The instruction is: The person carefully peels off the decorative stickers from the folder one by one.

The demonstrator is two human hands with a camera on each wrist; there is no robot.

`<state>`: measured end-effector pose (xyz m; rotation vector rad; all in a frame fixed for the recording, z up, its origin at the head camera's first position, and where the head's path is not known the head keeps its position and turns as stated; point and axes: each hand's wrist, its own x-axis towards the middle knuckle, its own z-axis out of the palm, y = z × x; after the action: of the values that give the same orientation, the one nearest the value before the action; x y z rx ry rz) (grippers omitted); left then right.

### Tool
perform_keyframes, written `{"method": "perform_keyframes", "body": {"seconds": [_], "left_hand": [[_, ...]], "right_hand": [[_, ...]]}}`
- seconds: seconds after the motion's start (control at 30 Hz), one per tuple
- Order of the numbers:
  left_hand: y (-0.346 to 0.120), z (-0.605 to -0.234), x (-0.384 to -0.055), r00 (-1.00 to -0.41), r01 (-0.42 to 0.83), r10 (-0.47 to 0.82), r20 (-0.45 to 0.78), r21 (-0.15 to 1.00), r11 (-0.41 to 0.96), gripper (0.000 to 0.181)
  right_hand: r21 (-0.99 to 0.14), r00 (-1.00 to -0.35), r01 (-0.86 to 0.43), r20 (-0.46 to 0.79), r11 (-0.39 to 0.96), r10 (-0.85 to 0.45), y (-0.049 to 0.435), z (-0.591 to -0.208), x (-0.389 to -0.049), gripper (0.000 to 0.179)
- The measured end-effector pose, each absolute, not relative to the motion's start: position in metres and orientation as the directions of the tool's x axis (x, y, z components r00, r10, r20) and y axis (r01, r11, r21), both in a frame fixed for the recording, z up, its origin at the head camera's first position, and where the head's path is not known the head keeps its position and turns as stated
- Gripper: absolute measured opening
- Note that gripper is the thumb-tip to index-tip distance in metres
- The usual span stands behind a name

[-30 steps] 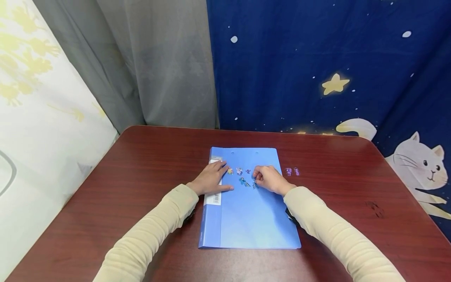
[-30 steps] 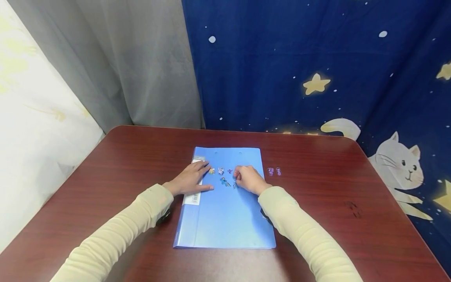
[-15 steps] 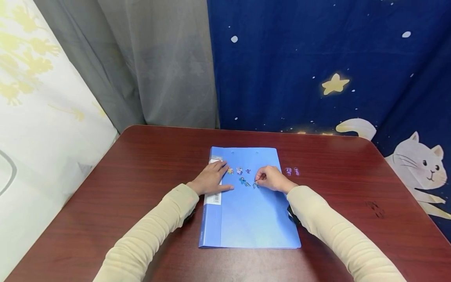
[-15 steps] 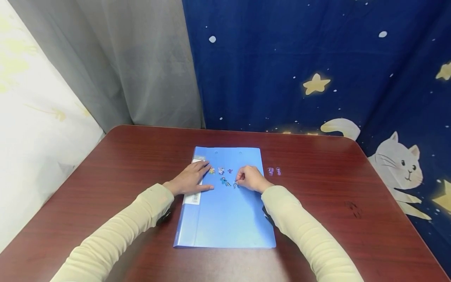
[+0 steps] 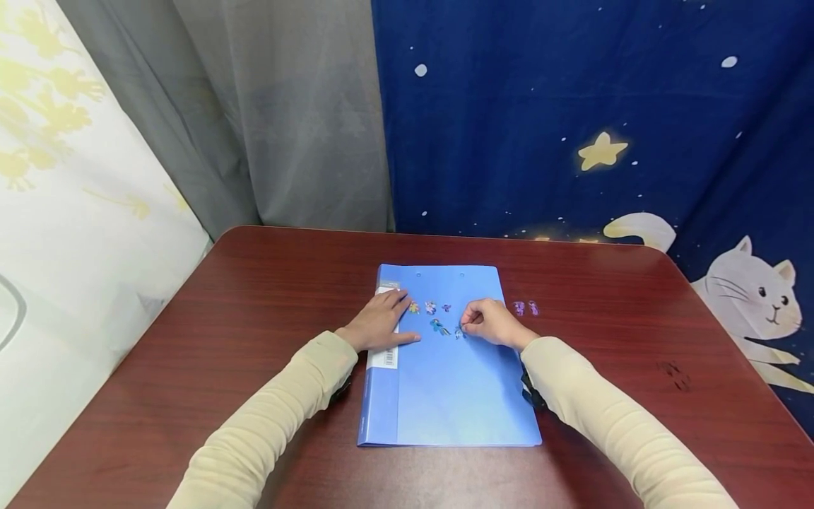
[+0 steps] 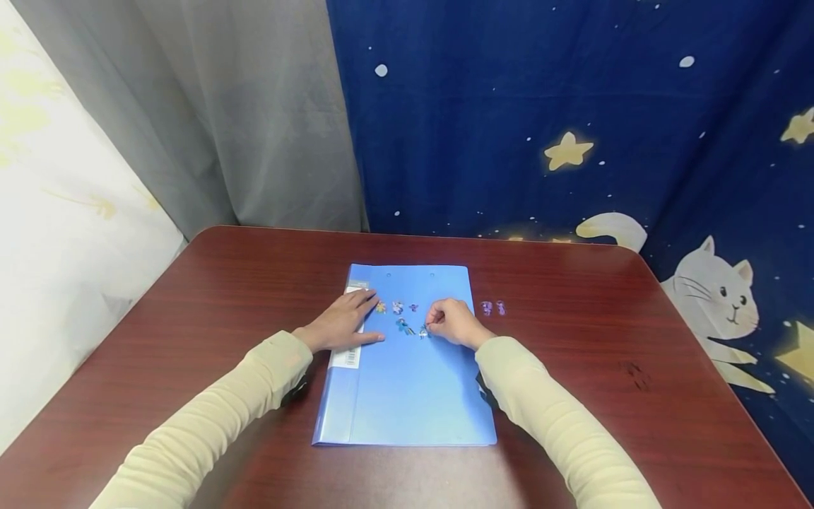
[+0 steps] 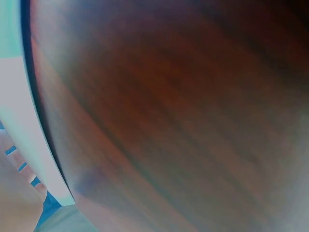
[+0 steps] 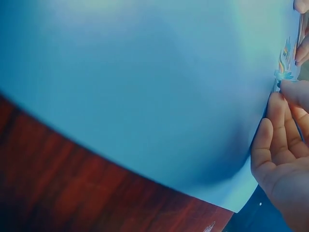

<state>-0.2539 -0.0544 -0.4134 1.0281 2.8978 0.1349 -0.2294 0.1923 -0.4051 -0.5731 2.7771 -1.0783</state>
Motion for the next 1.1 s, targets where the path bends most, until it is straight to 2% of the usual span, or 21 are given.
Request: {"method": "perform_keyframes", "body": {"seconds": [0.27, 0.5, 0.7, 1.1], "left_hand": [[-0.055, -0.413, -0.254, -0.771, 0.632, 0.637, -0.015, 0.112, 0.767, 0.079], [-0.054, -0.413, -0.253, -0.776, 0.623, 0.63, -0.026, 0.122, 0.773, 0.08], [-0.054, -0.412, -0.252, -0.778, 0.622, 0.628, -0.017, 0.128, 0.773, 0.079], [-0.055, -0.413, -0.253, -0.773, 0.627, 0.634, -0.018, 0.128, 0.768, 0.08]], "right_hand": [[-0.695, -0.918, -0.308, 0.038, 0.65, -0.395, 0.195, -0.406, -0.23, 0.005], [-0.798, -0.923, -0.231, -0.002, 0.557, -0.386, 0.206, -0.407, -0.228, 0.004], [-0.836, -0.941, -0.155, -0.036, 0.526, -0.335, 0.22, -0.406, -0.227, 0.006], [-0.838, -0.983, -0.055, -0.049, 0.543, -0.175, 0.276, -0.41, -0.234, 0.016]]}}
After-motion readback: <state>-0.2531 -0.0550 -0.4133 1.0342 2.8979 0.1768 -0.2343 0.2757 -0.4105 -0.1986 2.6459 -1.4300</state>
